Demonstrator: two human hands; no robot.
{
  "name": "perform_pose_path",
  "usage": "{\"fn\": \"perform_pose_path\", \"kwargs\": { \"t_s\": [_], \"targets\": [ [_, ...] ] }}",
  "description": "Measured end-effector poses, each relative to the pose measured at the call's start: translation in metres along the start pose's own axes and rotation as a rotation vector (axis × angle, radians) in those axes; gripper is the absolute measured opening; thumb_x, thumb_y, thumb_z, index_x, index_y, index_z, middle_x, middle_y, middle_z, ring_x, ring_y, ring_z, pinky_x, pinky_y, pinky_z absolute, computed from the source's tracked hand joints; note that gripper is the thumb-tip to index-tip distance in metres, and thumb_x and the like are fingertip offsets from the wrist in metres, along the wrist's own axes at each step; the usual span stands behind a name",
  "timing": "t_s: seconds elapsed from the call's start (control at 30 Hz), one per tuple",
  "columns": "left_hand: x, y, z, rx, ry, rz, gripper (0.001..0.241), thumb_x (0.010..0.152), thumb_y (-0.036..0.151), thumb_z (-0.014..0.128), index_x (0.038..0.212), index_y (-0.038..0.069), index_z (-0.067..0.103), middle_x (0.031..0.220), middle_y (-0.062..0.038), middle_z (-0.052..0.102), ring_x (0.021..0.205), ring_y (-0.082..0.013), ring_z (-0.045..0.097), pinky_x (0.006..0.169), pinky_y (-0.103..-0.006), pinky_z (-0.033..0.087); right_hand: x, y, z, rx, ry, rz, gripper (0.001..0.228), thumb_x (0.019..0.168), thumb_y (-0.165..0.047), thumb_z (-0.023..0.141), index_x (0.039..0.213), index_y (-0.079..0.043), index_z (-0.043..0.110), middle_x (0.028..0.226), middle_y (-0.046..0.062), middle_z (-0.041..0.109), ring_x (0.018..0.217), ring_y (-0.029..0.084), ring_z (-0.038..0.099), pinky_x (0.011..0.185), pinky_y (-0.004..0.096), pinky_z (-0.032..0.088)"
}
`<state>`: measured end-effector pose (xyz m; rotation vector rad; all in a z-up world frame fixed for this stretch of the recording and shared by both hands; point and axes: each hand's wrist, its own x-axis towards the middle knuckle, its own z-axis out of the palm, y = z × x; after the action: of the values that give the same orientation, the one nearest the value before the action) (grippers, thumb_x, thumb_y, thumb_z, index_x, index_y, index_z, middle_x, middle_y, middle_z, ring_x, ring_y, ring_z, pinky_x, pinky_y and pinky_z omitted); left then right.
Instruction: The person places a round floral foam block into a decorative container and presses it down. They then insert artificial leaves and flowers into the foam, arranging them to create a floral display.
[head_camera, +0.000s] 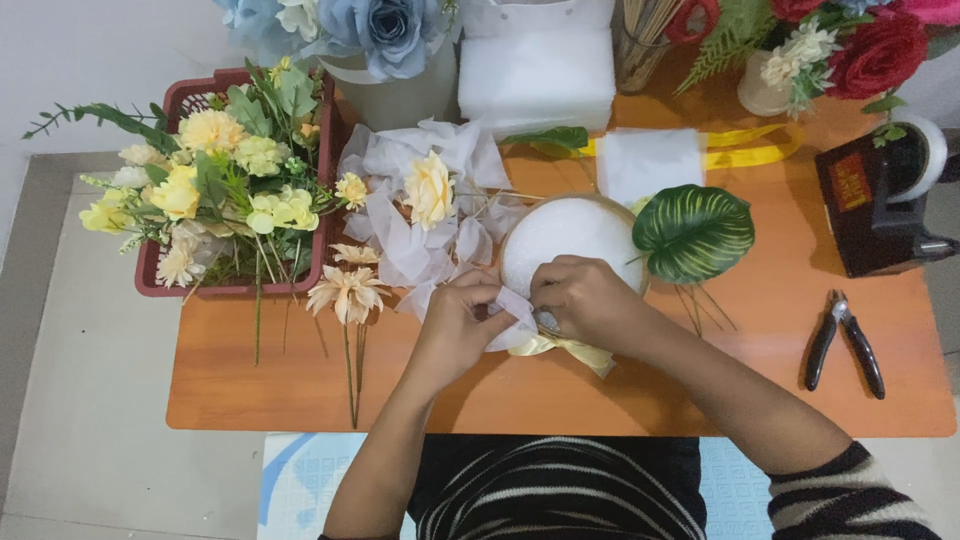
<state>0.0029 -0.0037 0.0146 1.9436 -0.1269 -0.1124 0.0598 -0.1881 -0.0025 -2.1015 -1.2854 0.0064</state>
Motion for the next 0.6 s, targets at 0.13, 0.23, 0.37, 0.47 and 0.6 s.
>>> {"fn": "perform_pose_path", "kwargs": {
  "t_s": [0.13,0.23,0.37,0.47,0.6],
  "targets": [
    [-0.001,-0.001,0.004,-0.001,0.003,-0.025,0.011,0.076,0.004,0.070,0.087,0.004,0.071,0.081,-0.013,0.062,0.082,-0.0206,0.058,0.070,-0.0335,0.050,0.002,-0.007,-0.005,0.046,0.002,-0.001,0.017,0.071,0.010,0.057,0.068,-0.003,0.067,0.073,0.010,0.064,0.065,0.029,0.063,0.060,0.035,0.050],
    [-0.002,0.001,0.005,0.032,0.019,-0.011,0.010,0.077,0.004,0.070,0.087,0.003,0.071,0.081,-0.013,0.061,0.082,-0.0200,0.057,0.069,-0.0329,0.050,-0.001,-0.009,-0.009,0.090,0.010,0.035,0.011,0.069,0.007,0.062,0.069,-0.002,0.068,0.075,0.011,0.063,0.068,0.030,0.063,0.061,0.037,0.051],
    [-0.008,-0.006,0.009,0.029,0.077,0.044,0.013,0.078,0.006,0.069,0.090,0.001,0.069,0.085,-0.015,0.060,0.085,-0.0250,0.058,0.072,-0.0369,0.049,-0.004,-0.039,-0.026,0.321,-0.040,0.345,0.034,0.071,0.005,0.060,0.106,0.002,0.059,0.099,0.021,0.058,0.096,0.037,0.060,0.083,0.043,0.051],
    [-0.013,-0.018,0.009,-0.066,0.100,0.063,0.015,0.084,0.008,0.062,0.096,0.000,0.065,0.091,-0.017,0.058,0.091,-0.0283,0.056,0.080,-0.0404,0.046,-0.006,-0.060,-0.031,0.473,0.000,0.484,0.060,0.070,-0.001,0.066,0.125,0.003,0.044,0.108,0.025,0.052,0.104,0.040,0.056,0.091,0.047,0.049],
    [-0.023,-0.018,0.006,-0.378,0.118,-0.053,0.022,0.095,0.010,0.040,0.105,0.003,0.058,0.100,-0.010,0.053,0.098,-0.0209,0.045,0.087,-0.0339,0.039,-0.010,-0.065,-0.008,0.330,0.124,0.491,0.061,0.075,-0.020,0.072,0.123,0.003,0.042,0.094,0.021,0.053,0.092,0.034,0.060,0.083,0.043,0.052]
  ]
}}
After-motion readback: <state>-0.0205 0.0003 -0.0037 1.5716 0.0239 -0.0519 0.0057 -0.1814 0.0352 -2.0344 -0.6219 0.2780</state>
